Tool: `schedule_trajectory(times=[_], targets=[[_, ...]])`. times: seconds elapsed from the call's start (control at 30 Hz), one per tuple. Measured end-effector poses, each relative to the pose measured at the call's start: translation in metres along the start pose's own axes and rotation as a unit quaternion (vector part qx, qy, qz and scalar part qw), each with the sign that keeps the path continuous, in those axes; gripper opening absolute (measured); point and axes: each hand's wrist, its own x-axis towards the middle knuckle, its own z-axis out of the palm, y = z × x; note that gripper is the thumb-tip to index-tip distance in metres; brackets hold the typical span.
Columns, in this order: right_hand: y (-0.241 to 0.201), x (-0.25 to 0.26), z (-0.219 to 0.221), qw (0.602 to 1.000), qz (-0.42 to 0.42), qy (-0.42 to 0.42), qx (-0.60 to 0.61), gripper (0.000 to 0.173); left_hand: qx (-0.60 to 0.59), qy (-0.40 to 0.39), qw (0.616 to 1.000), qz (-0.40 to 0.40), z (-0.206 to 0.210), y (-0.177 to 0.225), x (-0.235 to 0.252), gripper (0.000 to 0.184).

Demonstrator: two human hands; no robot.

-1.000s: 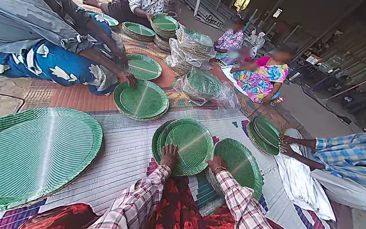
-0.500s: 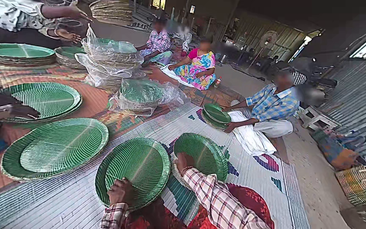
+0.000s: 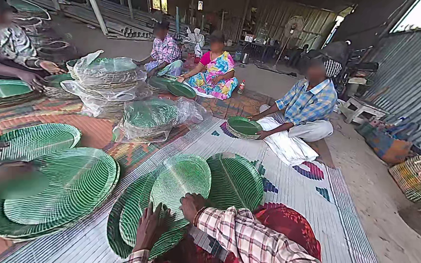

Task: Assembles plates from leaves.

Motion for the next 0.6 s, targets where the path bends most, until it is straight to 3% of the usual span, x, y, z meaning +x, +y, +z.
schedule_trajectory(times=[0.1,0.2,0.43,0.6], targets=[[0.024,0.005,-0.023,0.991,0.116,0.061,0.023,0.045,0.065,-0.033,0.997,-0.033,0.028,0.004,-0.012,0.068],[0.036,0.005,-0.031,0.983,0.176,0.044,0.032,0.057,0.104,-0.042,0.991,-0.07,0.01,0.017,-0.017,0.064],[0.022,0.007,-0.01,0.993,0.091,0.056,-0.054,0.047,0.112,-0.042,0.986,-0.113,-0.004,0.002,-0.012,0.064],[0.011,0.003,0.023,0.993,0.025,-0.039,-0.111,0.048,0.13,-0.066,0.975,-0.169,-0.025,-0.001,-0.015,0.067]])
